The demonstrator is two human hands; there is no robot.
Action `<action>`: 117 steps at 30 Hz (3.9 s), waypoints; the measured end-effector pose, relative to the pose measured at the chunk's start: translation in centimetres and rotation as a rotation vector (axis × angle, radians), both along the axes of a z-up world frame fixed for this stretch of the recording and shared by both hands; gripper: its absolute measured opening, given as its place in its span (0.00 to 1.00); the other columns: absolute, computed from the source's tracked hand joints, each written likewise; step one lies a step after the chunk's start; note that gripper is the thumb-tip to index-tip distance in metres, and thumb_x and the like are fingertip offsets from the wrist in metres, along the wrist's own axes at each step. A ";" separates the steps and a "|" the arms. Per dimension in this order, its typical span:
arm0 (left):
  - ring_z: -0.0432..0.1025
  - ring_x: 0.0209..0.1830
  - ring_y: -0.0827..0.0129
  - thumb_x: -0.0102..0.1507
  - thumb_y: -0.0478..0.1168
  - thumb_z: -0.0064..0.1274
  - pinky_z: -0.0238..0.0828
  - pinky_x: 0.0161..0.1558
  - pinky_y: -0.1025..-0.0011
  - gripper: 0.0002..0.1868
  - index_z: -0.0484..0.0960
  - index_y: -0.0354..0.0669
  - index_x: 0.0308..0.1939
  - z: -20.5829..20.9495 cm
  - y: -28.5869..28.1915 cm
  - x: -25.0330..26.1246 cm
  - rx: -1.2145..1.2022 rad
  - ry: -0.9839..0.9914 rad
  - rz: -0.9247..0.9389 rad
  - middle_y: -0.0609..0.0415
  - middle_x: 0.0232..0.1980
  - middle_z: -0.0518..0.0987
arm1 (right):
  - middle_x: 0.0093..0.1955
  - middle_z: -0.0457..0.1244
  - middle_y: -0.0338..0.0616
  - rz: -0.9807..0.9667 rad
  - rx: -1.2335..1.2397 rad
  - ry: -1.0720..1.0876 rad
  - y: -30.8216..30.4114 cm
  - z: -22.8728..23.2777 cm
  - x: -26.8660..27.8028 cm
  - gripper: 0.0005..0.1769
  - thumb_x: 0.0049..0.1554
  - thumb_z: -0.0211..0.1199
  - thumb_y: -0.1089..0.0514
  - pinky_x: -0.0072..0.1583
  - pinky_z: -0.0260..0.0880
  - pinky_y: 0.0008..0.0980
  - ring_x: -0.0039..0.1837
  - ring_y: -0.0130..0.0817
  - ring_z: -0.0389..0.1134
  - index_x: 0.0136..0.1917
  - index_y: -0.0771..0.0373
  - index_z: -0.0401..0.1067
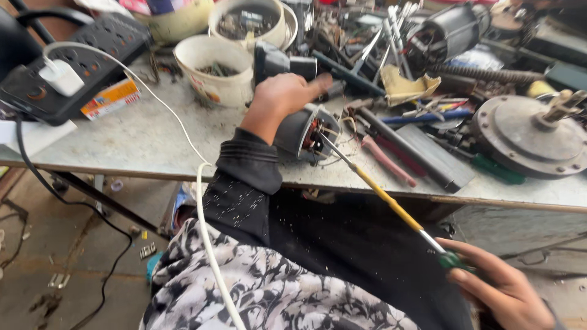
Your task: The person uses a screwdriver to manipulate the internal wires of a small electric motor. They hold the motor with one hand and use the screwdriver to adjust or separate the copper windings inside the stator.
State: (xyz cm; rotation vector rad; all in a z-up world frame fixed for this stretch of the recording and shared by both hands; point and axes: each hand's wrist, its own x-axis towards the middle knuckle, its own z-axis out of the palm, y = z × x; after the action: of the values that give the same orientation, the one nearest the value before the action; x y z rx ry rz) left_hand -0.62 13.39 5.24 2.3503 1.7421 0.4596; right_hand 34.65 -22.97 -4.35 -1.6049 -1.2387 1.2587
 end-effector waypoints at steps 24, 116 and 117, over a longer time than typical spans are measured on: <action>0.82 0.35 0.59 0.59 0.66 0.52 0.78 0.36 0.63 0.26 0.92 0.52 0.34 -1.4 -4.4 -1.6 0.186 -0.157 0.053 0.51 0.35 0.85 | 0.38 0.61 0.55 0.123 -0.239 0.577 1.8 -4.1 -2.0 0.29 0.65 0.52 0.54 0.25 0.55 0.29 0.23 0.29 0.55 0.76 0.64 0.59; 0.75 0.58 0.51 0.67 0.48 0.38 0.71 0.60 0.55 0.21 0.83 0.47 0.54 0.3 -5.0 -1.1 -0.066 -0.050 0.242 0.44 0.54 0.82 | 0.45 0.74 0.44 0.409 0.341 -0.772 1.1 5.8 -5.5 0.40 0.58 0.61 0.46 0.40 0.76 0.38 0.37 0.42 0.76 0.82 0.38 0.55; 0.76 0.58 0.50 0.68 0.48 0.38 0.71 0.60 0.55 0.21 0.83 0.47 0.54 0.2 -4.9 -1.1 -0.064 -0.047 0.246 0.43 0.55 0.82 | 0.43 0.73 0.44 0.395 0.237 -0.848 1.1 5.9 -5.7 0.41 0.58 0.61 0.45 0.42 0.76 0.39 0.37 0.42 0.76 0.82 0.34 0.53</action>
State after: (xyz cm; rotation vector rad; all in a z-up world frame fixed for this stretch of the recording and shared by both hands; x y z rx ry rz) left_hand -1.70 8.46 5.45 2.0743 2.0010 0.4826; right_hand 28.96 -21.89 1.52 -1.8245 -2.2141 0.5722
